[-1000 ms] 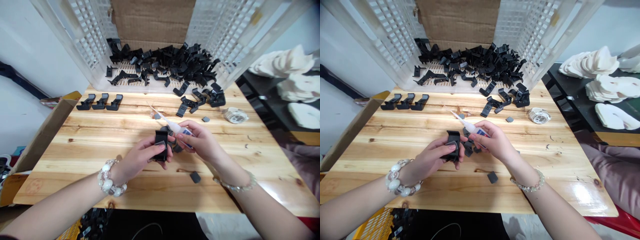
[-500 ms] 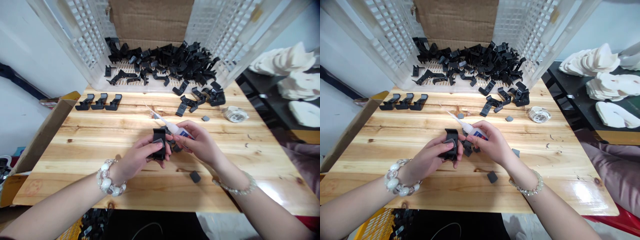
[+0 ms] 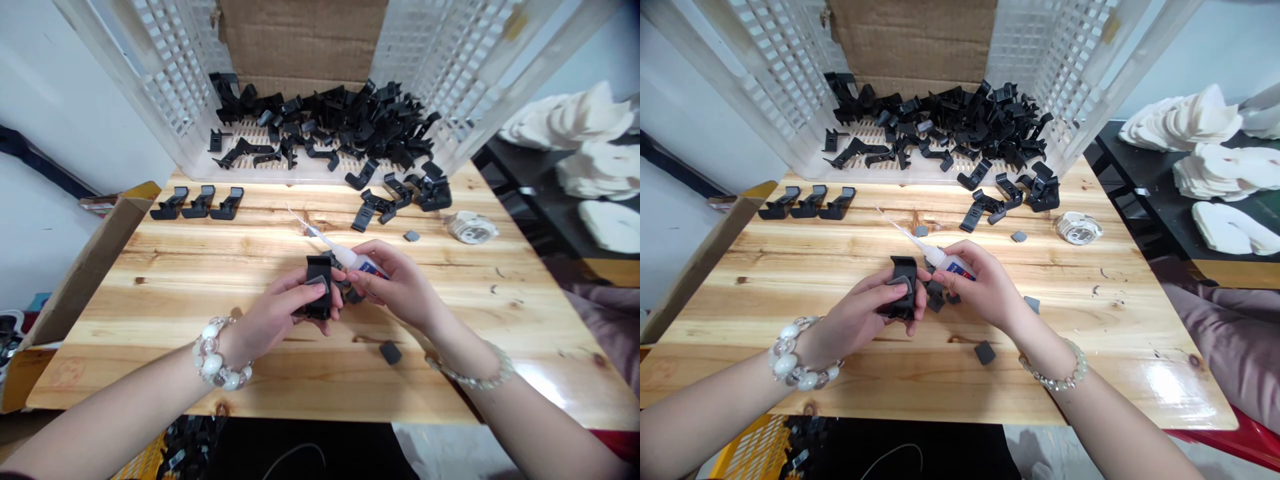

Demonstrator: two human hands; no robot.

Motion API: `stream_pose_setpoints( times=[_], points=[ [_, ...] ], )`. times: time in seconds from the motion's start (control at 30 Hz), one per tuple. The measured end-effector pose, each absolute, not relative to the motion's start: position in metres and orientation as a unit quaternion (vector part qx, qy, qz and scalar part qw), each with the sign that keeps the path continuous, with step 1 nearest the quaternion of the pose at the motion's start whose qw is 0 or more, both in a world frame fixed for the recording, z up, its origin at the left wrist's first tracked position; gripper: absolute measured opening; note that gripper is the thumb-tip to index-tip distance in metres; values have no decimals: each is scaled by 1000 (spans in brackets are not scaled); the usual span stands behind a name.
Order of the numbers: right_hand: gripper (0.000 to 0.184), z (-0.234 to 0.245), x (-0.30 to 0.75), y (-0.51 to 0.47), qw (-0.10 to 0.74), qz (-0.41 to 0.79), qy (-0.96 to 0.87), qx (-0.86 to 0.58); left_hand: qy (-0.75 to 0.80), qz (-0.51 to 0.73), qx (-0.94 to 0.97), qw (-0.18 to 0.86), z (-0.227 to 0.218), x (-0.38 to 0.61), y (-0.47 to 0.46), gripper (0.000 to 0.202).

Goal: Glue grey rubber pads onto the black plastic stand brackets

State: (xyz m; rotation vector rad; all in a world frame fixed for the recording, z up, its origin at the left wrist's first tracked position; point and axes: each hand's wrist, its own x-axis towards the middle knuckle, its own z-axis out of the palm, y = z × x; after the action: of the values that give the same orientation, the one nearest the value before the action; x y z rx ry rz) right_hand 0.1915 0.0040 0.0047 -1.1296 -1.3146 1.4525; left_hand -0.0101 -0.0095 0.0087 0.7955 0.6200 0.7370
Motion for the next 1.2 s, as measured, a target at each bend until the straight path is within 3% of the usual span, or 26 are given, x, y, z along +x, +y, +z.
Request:
stream_pose_setpoints(
  times=[0.7, 1.2],
  points=[
    [34, 10, 189, 0, 392, 610, -512, -460, 276, 312, 333, 846, 12, -11, -8, 14],
    [35, 23, 223, 25, 604, 538, -404, -427, 379, 309, 332, 807, 10, -7, -7, 21]
  ],
)
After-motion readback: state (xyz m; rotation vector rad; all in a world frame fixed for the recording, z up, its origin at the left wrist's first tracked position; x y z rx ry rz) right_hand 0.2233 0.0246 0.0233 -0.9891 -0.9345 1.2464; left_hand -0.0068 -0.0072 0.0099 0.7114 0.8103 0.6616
